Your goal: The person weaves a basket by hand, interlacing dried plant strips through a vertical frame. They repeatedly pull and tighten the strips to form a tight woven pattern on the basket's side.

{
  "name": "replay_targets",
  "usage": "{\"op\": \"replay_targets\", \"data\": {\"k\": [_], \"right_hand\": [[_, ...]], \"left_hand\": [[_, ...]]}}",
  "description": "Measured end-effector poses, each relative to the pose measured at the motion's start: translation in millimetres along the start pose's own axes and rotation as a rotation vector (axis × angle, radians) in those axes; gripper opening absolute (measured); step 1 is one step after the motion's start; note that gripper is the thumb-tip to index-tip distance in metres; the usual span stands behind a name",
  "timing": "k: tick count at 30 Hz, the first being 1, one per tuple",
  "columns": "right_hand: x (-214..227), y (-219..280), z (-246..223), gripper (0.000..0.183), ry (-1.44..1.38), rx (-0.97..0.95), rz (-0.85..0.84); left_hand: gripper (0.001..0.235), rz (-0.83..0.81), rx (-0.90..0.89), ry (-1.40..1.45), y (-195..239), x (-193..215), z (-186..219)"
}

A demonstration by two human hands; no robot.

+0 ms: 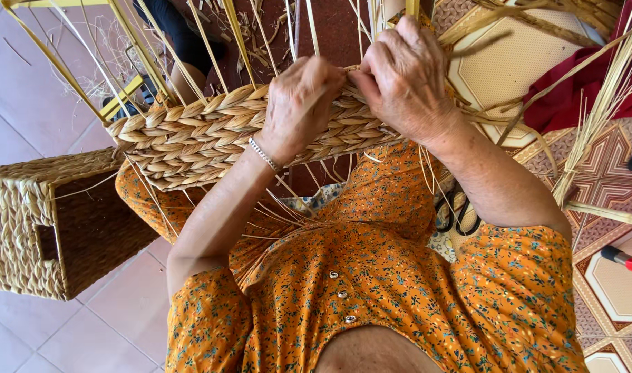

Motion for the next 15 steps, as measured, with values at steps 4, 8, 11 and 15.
{"op": "replay_targets", "data": {"k": [4, 8, 11, 15], "right_hand": [[7.5, 12.2, 12.4, 0.018, -0.287, -0.210, -0.044], [44.8, 8.7, -7.4, 0.027, -0.030, -0.041, 0.069], [72.3, 19.3, -30.9, 0.043, 0.301, 0.121, 0.109], [72.2, 21.9, -24.5, 0.029, 0.243, 0.056, -0.058]], "left_hand": [[0.031, -0.022, 0.302, 0.025, -17.0, -15.2, -27.9], [0.067, 0.128, 0.160, -0.022, -23.6, -13.0, -18.5], [0.043, -0.061, 0.224, -0.277, -32.3, -37.3, -25.0], [0.004, -0.355, 0.326, -0.414, -42.7, -59.8, -38.5]]}}
Point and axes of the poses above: each hand's wrist, its own y-axis away from the middle knuckle, its own x-axis out of the back of the hand, z = x × y, the point moved 7 cm from there along -y, towards the middle knuckle, and after that the axes turned 4 degrees about x, right-handed, at the moved point
